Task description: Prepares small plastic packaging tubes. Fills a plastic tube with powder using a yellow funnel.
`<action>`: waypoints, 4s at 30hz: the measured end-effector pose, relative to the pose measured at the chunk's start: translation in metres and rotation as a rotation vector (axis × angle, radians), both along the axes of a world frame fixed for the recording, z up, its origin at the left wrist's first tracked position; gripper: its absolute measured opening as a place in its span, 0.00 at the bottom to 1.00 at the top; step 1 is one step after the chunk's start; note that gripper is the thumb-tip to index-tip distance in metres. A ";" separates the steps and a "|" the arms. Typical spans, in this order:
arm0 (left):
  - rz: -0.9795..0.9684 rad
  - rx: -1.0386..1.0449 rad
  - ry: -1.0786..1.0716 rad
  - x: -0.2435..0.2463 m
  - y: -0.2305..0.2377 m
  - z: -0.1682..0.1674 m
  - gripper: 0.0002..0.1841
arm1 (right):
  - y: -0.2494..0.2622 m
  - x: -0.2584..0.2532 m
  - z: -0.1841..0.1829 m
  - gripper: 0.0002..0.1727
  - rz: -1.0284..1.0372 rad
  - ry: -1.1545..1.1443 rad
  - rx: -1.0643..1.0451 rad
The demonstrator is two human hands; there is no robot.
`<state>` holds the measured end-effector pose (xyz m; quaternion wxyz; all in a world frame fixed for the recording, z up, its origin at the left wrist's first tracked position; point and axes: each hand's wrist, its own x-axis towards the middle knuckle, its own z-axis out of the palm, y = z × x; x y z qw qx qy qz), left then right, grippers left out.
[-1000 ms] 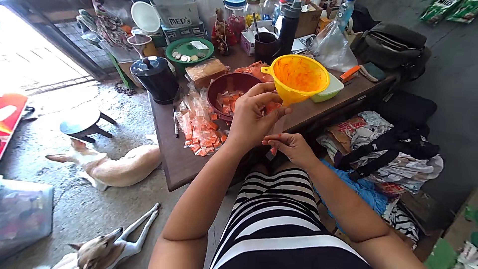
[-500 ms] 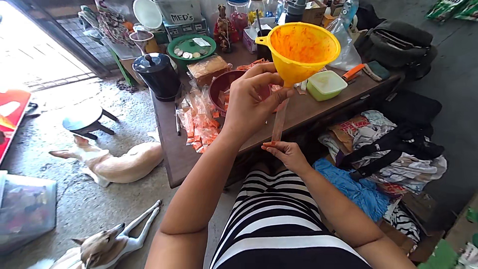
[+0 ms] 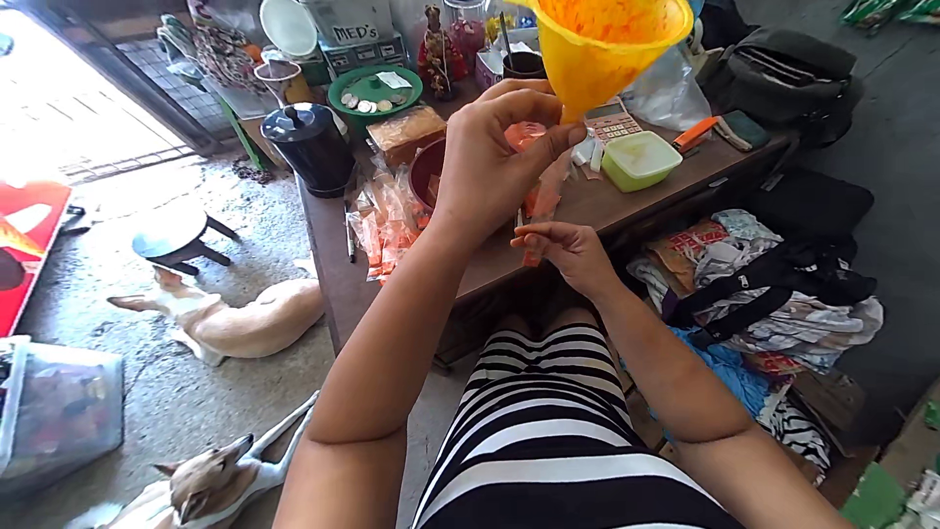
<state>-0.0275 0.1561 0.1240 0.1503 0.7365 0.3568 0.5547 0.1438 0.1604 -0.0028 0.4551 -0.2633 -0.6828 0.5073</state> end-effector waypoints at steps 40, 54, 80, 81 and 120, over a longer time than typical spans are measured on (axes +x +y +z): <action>0.081 0.083 0.069 -0.025 0.008 0.023 0.09 | 0.029 -0.015 0.026 0.10 -0.079 -0.168 0.110; 0.071 0.060 0.013 -0.028 0.012 0.028 0.08 | 0.038 -0.015 0.027 0.12 0.003 -0.190 -0.034; 0.127 -0.033 -0.081 -0.045 0.014 0.024 0.08 | 0.039 -0.023 -0.003 0.18 0.143 -0.196 -0.147; 0.132 -0.033 -0.076 -0.046 0.014 0.024 0.08 | 0.039 -0.024 -0.004 0.18 0.147 -0.193 -0.137; 0.068 -0.154 -0.193 -0.058 -0.017 -0.033 0.07 | 0.171 -0.003 0.028 0.20 -0.356 -0.503 0.525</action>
